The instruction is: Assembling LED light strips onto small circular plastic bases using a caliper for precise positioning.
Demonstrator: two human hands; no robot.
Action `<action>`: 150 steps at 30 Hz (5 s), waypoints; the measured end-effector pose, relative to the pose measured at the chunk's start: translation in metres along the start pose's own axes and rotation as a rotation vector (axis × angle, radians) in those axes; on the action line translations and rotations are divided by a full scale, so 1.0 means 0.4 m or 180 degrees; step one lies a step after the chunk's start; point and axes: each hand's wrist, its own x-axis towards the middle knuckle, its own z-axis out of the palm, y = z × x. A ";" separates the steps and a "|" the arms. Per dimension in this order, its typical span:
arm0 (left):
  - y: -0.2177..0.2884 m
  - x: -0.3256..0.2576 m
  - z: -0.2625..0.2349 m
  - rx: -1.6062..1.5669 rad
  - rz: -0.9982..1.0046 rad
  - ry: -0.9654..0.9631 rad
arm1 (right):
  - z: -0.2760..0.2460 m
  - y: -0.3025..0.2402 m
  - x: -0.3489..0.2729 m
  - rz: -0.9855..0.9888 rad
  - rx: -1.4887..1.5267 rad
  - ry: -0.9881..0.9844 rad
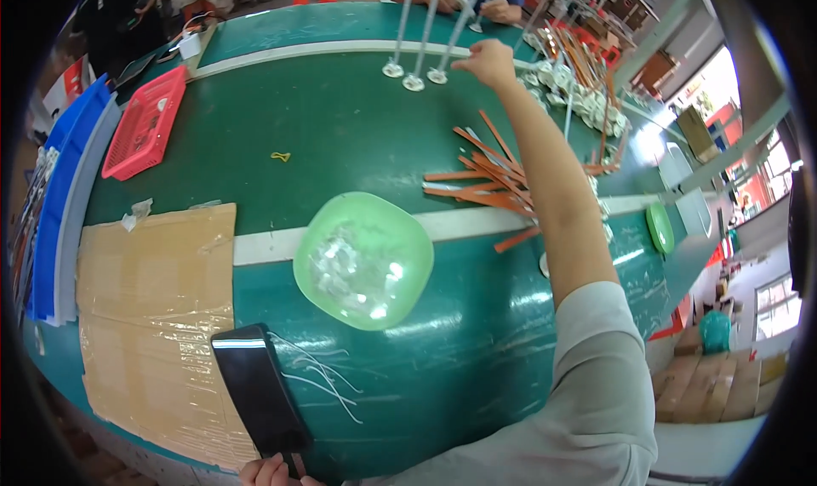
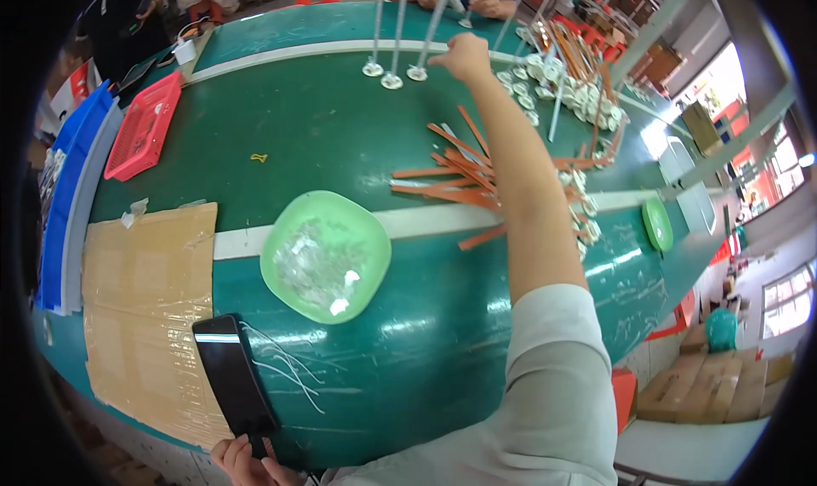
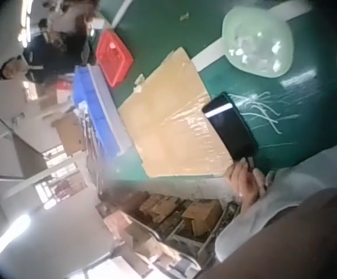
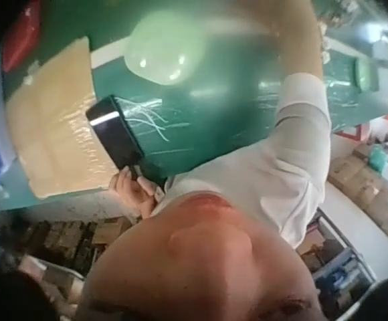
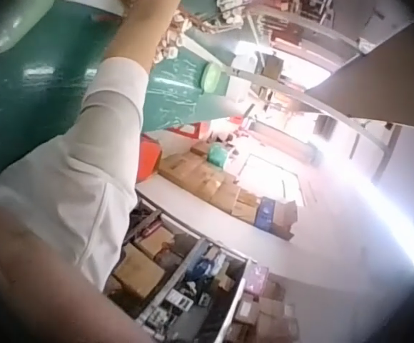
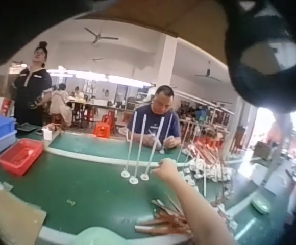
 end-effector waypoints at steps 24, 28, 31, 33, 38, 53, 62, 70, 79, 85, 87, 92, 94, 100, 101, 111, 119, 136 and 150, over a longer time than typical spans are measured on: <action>-0.003 0.004 0.071 -0.0097 0.0723 0.1075 | -0.539 0.100 -0.681 -0.0694 -0.0232 -0.1340; 0.001 0.005 0.062 -0.0136 0.0710 0.0954 | -0.531 0.124 -0.644 -0.0674 -0.0689 -0.1685; 0.002 0.007 0.048 -0.0324 0.0696 0.0925 | -0.572 0.152 -0.640 -0.0784 -0.0515 -0.1473; 0.005 0.014 0.037 -0.0452 0.0774 0.0916 | -0.617 0.172 -0.649 -0.0607 -0.0171 -0.1061; 0.041 0.073 -0.001 -0.0793 0.1221 0.0750 | -0.729 0.222 -0.659 0.0449 0.0235 -0.0261; 0.303 0.412 0.223 -0.1729 0.2072 -0.0948 | -0.909 0.026 -0.706 -0.0226 0.0927 -0.0569; 0.464 0.471 0.368 -0.2663 0.2109 -0.0677 | -0.882 -0.190 -0.819 -0.0499 0.2927 -0.1408; 0.363 0.419 0.369 -0.2712 0.1678 -0.1380 | -0.688 -0.324 -0.895 -0.0669 0.2922 -0.1229; 0.303 0.358 0.388 -0.1279 0.1682 -0.1286 | -0.640 -0.360 -0.909 -0.0583 0.2493 -0.1393; 0.266 0.362 0.399 -0.1679 0.1928 -0.1877 | -0.617 -0.358 -0.924 -0.0537 0.3041 -0.2005; 0.248 0.365 0.401 -0.1901 0.1966 -0.1911 | -0.606 -0.358 -0.932 -0.0465 0.3250 -0.2164; 0.235 0.341 0.411 -0.2221 0.1809 -0.1728 | -0.584 -0.356 -0.953 -0.0260 0.3611 -0.2026; 0.238 0.333 0.411 -0.2281 0.1611 -0.1769 | -0.574 -0.356 -0.961 -0.0140 0.3556 -0.2011; 0.243 0.343 0.387 -0.2118 0.1585 -0.2013 | -0.573 -0.354 -0.980 -0.0001 0.2819 -0.1775; 0.243 0.346 0.383 -0.2125 0.1634 -0.2037 | -0.569 -0.353 -0.982 -0.0038 0.2832 -0.1828; 0.235 0.347 0.384 -0.2432 0.1809 -0.1798 | -0.572 -0.348 -0.988 -0.0119 0.2677 -0.2038; 0.217 0.344 0.428 -0.2719 0.1672 -0.1984 | -0.577 -0.365 -1.000 0.0037 0.2581 -0.1785; 0.205 0.345 0.401 -0.3095 0.2240 -0.1620 | -0.572 -0.377 -1.020 -0.0181 0.2301 -0.1556; 0.220 0.336 0.388 -0.1980 0.2296 -0.1874 | -0.555 -0.359 -1.033 -0.0747 0.2586 -0.1254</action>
